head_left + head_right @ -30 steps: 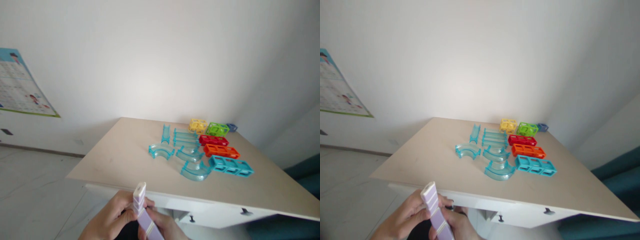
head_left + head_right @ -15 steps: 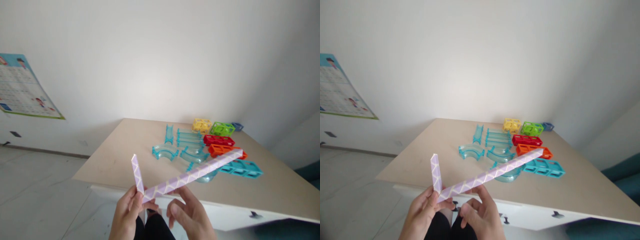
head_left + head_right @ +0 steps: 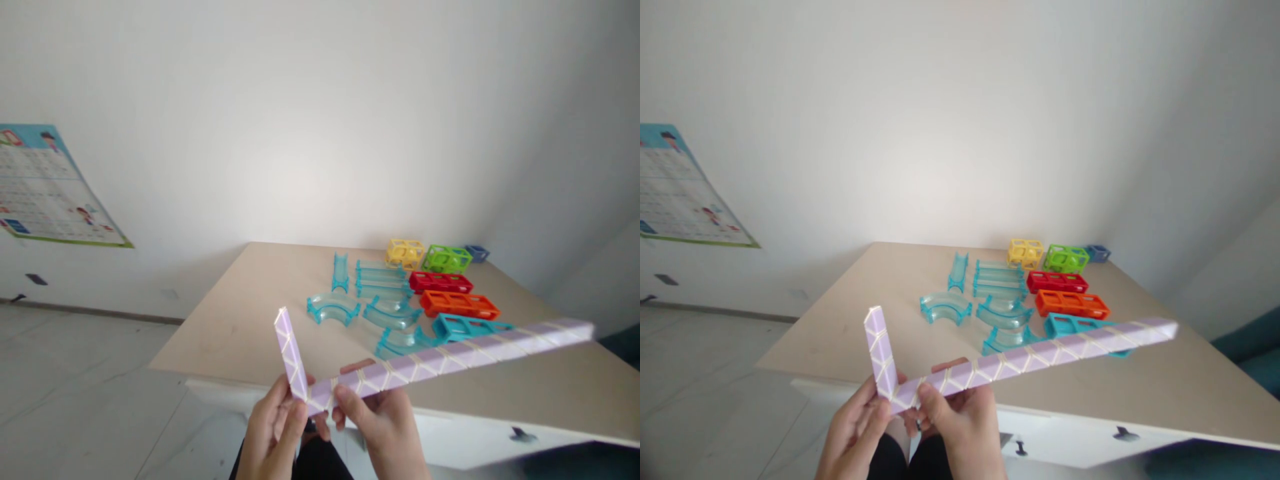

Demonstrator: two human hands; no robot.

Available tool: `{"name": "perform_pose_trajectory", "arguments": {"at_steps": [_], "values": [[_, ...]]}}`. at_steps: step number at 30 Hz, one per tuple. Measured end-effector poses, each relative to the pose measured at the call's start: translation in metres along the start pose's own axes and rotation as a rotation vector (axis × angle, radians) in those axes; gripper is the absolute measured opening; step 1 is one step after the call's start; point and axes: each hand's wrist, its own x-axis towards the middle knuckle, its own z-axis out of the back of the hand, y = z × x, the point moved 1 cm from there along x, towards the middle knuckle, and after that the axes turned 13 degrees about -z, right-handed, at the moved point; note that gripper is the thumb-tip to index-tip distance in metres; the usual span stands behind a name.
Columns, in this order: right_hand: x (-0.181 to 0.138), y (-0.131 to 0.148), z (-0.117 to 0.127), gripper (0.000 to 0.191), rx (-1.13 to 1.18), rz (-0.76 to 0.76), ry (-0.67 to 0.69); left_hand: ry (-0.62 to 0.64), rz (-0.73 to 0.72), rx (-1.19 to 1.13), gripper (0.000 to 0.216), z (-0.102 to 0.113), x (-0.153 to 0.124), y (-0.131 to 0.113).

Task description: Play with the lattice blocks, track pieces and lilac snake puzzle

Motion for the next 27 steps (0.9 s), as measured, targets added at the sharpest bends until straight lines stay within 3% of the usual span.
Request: {"name": "perform_pose_trajectory", "arguments": {"at_steps": [3,6,15,18,20,24,27], "values": [[0.004,-0.003,0.0,0.045,0.003,-0.025,-0.003,0.069,0.04,-0.063,0.045,-0.005,0.002,-0.005],[0.005,-0.008,-0.001,0.045,0.005,-0.031,-0.041,0.037,0.033,-0.022,0.04,-0.006,0.0,-0.005],[0.008,-0.025,-0.005,0.043,-0.106,0.003,-0.248,-0.025,-0.123,0.305,0.025,-0.007,-0.007,0.013],[0.01,-0.028,0.001,0.048,-0.167,-0.027,-0.282,-0.017,-0.102,0.338,0.026,-0.007,-0.006,0.014],[0.009,-0.025,0.006,0.049,-0.156,0.013,-0.188,0.059,0.004,0.188,0.032,-0.005,-0.005,0.016],[0.002,-0.014,0.013,0.051,-0.089,0.069,0.142,0.242,0.293,-0.181,0.046,0.003,-0.004,0.021],[0.0,-0.008,0.013,0.042,-0.116,0.023,0.218,0.27,0.355,-0.257,0.049,0.008,-0.004,0.023]]}}
